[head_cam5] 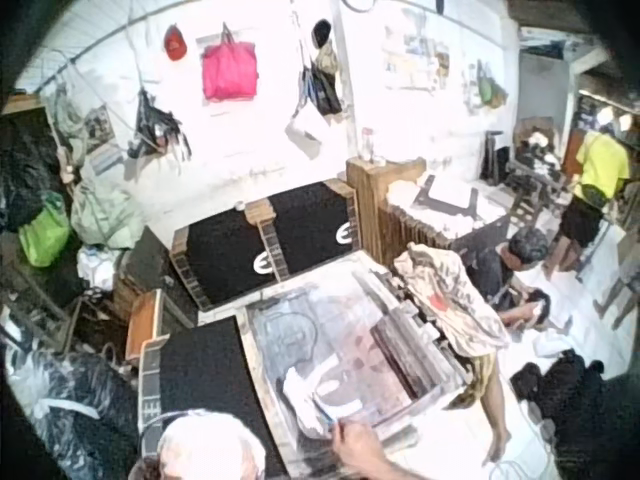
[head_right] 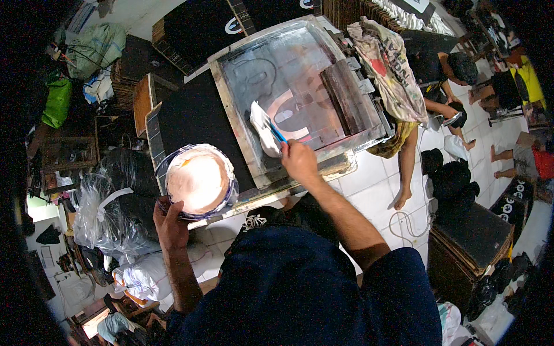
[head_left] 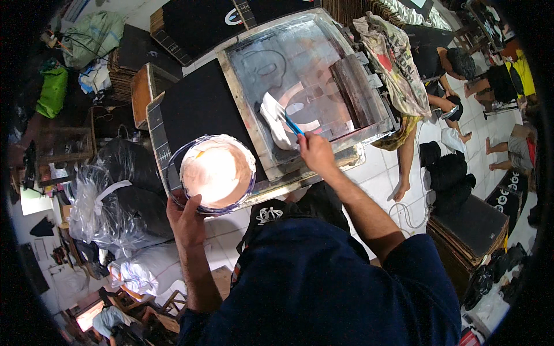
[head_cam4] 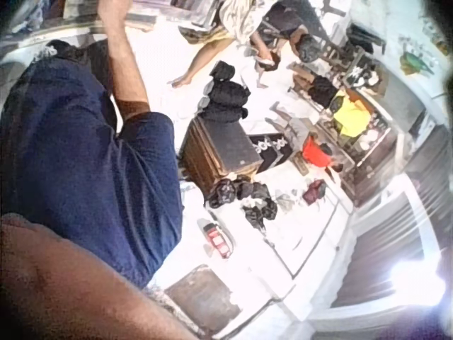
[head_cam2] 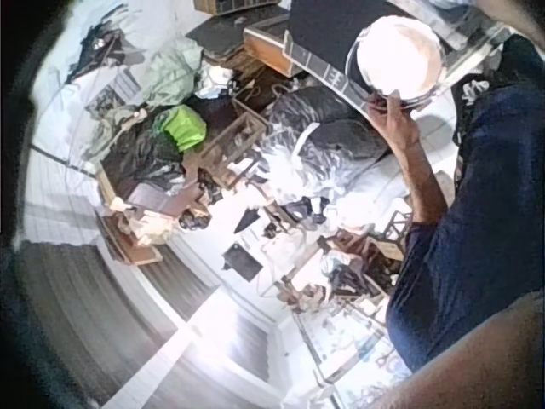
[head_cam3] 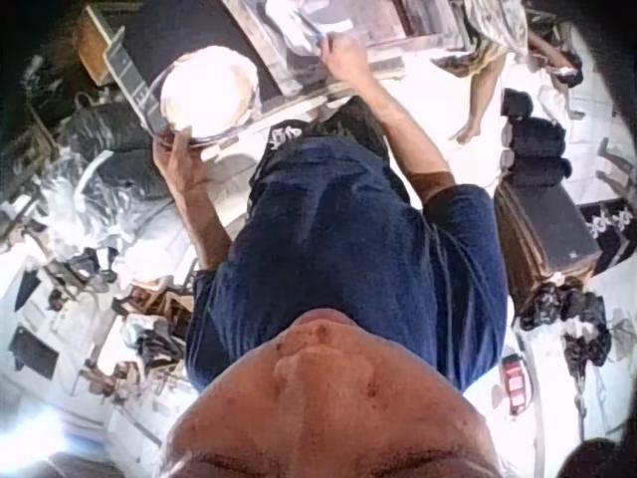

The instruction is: The person stirs white ink in a container, then uses a squeegee to pull ink across a screen-printing frame onto a black skateboard deck. The person repeatedly lifts the frame to reveal the printed design and repositions the deck for subsequent prints.

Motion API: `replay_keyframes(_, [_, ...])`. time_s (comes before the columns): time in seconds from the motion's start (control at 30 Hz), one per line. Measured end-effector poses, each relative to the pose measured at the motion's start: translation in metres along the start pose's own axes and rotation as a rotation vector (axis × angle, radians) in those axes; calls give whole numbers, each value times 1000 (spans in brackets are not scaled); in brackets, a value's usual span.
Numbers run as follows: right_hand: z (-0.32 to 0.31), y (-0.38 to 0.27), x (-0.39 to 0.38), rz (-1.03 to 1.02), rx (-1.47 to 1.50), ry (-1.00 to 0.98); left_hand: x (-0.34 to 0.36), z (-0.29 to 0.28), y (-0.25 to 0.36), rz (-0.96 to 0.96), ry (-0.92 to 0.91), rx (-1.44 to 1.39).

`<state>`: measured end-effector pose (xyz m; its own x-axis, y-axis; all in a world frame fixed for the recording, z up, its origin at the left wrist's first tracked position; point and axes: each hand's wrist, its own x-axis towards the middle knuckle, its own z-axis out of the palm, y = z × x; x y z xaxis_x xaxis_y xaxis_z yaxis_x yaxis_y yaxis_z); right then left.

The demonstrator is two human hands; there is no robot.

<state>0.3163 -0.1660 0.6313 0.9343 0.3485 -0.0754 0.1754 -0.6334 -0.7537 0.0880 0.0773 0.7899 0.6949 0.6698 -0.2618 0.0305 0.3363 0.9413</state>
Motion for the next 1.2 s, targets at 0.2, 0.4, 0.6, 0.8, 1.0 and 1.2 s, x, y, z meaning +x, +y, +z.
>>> replay_keyframes(0.2, [47, -10, -13, -41, -227, 70, 8, -45, 12, -50, 60, 70])
replay_keyframes(0.4, [36, 9, -81, 50, -290, -27, 27, -68, 3, 60, 67, 44])
replay_keyframes(0.6, [32, 5, -100, -2, -282, 28, 50, -67, -4, -57, -69, -11])
replay_keyframes(0.8, [26, 6, -95, 72, -339, -7, 59, -39, 5, -92, -170, -44])
replay_keyframes(1.0, [-55, -6, -84, 97, -57, 7, 46, -15, 1, -78, -265, 18])
replay_keyframes(1.2, [-254, -82, -93, -172, -301, -250, 12, 24, -9, -115, -349, 32])
